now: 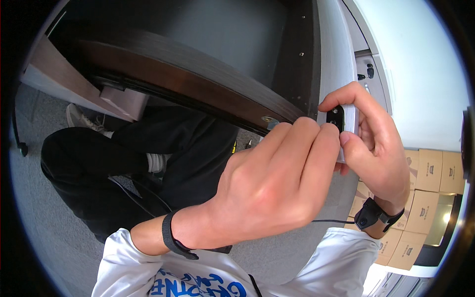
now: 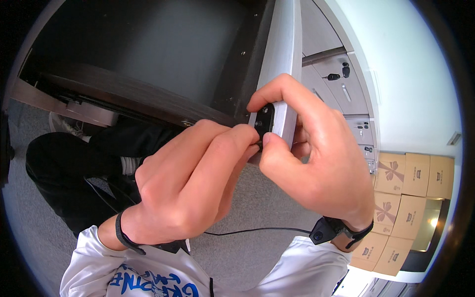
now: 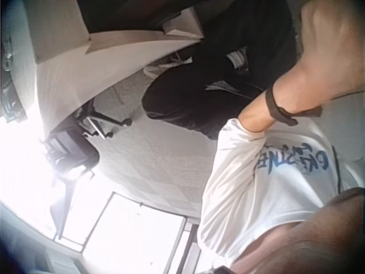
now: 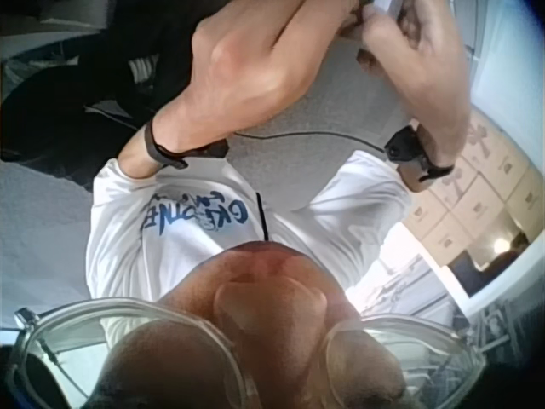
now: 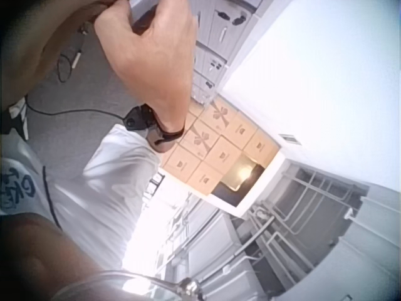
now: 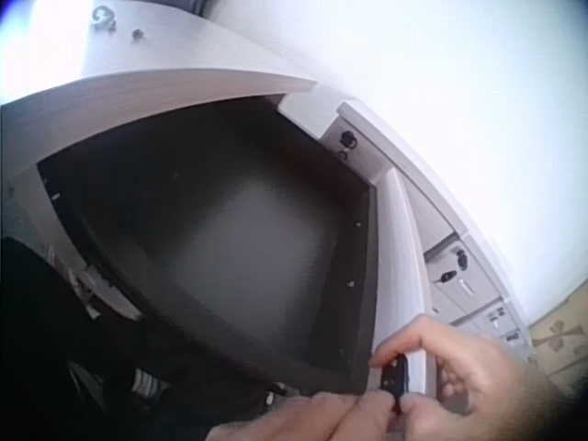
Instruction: The person installs a black lock plate onto a white drawer front by hand, then uses a screwdriver to tighten two screws. The drawer is held open during the process.
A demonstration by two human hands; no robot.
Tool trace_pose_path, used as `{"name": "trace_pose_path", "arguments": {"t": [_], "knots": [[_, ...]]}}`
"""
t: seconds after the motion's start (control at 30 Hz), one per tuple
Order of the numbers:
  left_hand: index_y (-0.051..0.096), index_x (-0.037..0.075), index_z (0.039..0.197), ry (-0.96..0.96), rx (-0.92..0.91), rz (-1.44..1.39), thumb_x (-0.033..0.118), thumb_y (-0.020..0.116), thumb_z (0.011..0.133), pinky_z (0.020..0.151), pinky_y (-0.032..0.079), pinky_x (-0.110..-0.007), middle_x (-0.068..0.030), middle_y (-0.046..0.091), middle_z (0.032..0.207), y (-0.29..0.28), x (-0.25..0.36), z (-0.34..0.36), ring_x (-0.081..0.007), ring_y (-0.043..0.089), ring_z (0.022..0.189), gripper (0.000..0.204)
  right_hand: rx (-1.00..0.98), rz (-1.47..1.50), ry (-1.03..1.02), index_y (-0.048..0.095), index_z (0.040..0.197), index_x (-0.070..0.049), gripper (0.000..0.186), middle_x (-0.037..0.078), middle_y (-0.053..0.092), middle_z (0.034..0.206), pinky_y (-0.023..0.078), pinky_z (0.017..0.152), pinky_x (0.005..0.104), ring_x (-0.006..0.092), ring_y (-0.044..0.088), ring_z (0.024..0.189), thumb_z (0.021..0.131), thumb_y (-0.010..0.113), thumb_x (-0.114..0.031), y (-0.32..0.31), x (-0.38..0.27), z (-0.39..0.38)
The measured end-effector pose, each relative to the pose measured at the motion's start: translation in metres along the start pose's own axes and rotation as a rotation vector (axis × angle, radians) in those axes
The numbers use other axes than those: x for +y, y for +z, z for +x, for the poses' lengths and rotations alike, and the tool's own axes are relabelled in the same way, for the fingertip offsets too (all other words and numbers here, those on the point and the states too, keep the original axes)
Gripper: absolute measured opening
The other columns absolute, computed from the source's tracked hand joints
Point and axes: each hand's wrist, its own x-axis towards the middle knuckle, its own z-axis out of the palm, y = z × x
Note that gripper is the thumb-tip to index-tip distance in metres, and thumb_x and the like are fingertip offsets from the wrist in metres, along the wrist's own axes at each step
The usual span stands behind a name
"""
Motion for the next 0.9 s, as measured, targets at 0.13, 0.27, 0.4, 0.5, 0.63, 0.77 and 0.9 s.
{"name": "trace_pose_path", "arguments": {"t": [0.13,0.27,0.4,0.5,0.63,0.77,0.9], "knots": [[0.065,-0.004,0.098,-0.037,-0.068,0.022,-0.011,0.072,0.081,0.052,0.048,-0.03,-0.014,0.058,0.08,-0.006,0.003,0.005,-0.0251,0.059,0.058,0.019,-0.035,-0.023,0.121,0.054,0.116,0.006,0.044,0.01,0.055,0.104,0.049,0.058,0.0201,0.007,0.057,0.08,0.074,0.042,0.0,-0.005,-0.003,-0.001],[0.063,-0.002,0.097,-0.142,-0.047,0.055,-0.011,0.07,0.084,0.052,0.046,-0.03,-0.0144,0.055,0.082,-0.016,0.002,0.009,-0.0254,0.058,0.059,0.017,-0.038,-0.049,0.118,0.053,0.118,0.006,0.045,0.01,0.056,0.103,0.054,0.058,0.0202,0.0077,0.059,0.078,0.075,0.041,0.002,-0.006,-0.003,-0.001],[0.064,-0.002,0.098,-0.169,-0.093,-0.096,-0.012,0.07,0.084,0.054,0.048,-0.029,-0.014,0.061,0.088,-0.023,0.001,0.005,-0.0237,0.062,0.064,0.018,-0.012,-0.037,0.031,0.053,0.118,0.007,0.046,0.009,0.057,0.101,0.056,0.061,0.021,0.0088,0.06,0.074,0.075,0.041,0.001,-0.003,0.002,0.0],[0.066,-0.002,0.099,-0.191,-0.108,-0.308,-0.012,0.072,0.083,0.057,0.051,-0.025,-0.0169,0.068,0.102,-0.02,-0.001,-0.004,-0.0203,0.067,0.069,0.02,-0.034,-0.034,0.014,0.054,0.12,0.007,0.047,0.011,0.059,0.103,0.056,0.061,0.0215,0.0094,0.062,0.078,0.075,0.042,-0.001,-0.005,0.003,0.0],[0.069,0.0,0.1,-0.196,-0.127,-0.373,-0.009,0.075,0.082,0.056,0.053,-0.022,-0.0233,0.071,0.121,-0.016,-0.001,-0.018,-0.0159,0.071,0.066,0.021,-0.067,-0.019,0.073,0.056,0.124,0.008,0.049,0.013,0.063,0.108,0.056,0.064,0.0222,0.0105,0.065,0.083,0.078,0.043,-0.004,-0.007,0.002,-0.002],[0.069,0.001,0.099,-0.186,-0.112,-0.359,-0.007,0.077,0.082,0.056,0.054,-0.022,-0.0251,0.07,0.123,-0.013,0.0,-0.026,-0.0164,0.071,0.065,0.02,-0.018,-0.084,0.023,0.058,0.126,0.008,0.05,0.015,0.065,0.114,0.053,0.08,0.0258,0.0141,0.065,0.092,0.082,0.044,-0.01,-0.003,0.001,-0.004],[0.069,0.001,0.098,-0.142,-0.104,-0.306,-0.005,0.078,0.082,0.058,0.055,-0.022,-0.0265,0.07,0.123,-0.011,0.0,-0.028,-0.02,0.074,0.068,0.019,0.012,-0.137,-0.004,0.06,0.125,0.007,0.049,0.014,0.066,0.117,0.048,0.09,0.0283,0.0161,0.062,0.1,0.084,0.044,-0.013,-0.001,0.002,-0.005]]}}
